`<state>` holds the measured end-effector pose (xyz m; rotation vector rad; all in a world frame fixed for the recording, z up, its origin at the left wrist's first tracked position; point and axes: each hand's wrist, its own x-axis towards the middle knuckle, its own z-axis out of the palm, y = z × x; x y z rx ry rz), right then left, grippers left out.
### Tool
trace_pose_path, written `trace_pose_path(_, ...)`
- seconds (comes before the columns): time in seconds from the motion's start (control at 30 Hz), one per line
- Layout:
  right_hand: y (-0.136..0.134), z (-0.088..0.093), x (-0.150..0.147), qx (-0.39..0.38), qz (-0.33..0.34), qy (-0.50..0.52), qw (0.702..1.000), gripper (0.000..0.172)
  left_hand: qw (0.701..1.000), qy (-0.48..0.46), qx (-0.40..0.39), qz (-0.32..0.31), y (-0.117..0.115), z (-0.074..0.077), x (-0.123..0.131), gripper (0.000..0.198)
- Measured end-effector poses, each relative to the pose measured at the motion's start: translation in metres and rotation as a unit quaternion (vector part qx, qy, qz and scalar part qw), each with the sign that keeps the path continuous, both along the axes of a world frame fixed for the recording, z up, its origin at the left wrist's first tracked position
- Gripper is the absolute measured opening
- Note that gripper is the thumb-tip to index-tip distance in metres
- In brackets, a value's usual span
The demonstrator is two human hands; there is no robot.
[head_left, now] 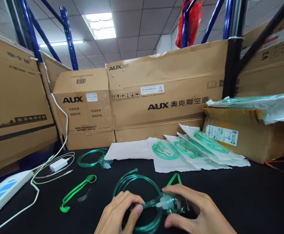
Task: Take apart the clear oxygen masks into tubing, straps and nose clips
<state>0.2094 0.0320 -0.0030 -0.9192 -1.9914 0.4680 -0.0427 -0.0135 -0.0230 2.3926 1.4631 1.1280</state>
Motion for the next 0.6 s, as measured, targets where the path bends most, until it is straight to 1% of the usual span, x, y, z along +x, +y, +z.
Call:
trace_pose_path(0.13,-0.0005,-0.0053,0.0013,-0.026,0.0,0.029,0.999,0.044,0.998,-0.057,-0.011,0.012,-0.0051,0.0018,0.0007,0.016)
trace_pose_path(0.27,0.0005,-0.0087,0.0009,0.006,0.017,0.029,0.999,0.041,0.998,-0.065,-0.02,0.017,-0.0086,0.0026,0.003,0.015)
trace_pose_path(0.33,0.0006,-0.0095,-0.0001,0.029,0.03,0.029,0.999,0.041,0.998,-0.066,-0.018,0.015,-0.0088,0.0019,0.0029,0.015)
trace_pose_path(0.47,-0.0008,-0.0081,-0.0019,0.051,0.027,0.023,0.998,0.045,0.999,-0.051,-0.006,-0.001,-0.0061,0.0011,-0.0003,0.022)
trace_pose_path(0.6,-0.0045,-0.0053,-0.002,0.045,-0.005,-0.007,0.999,0.044,1.0,-0.014,0.011,-0.007,-0.0015,0.0047,0.0006,0.022)
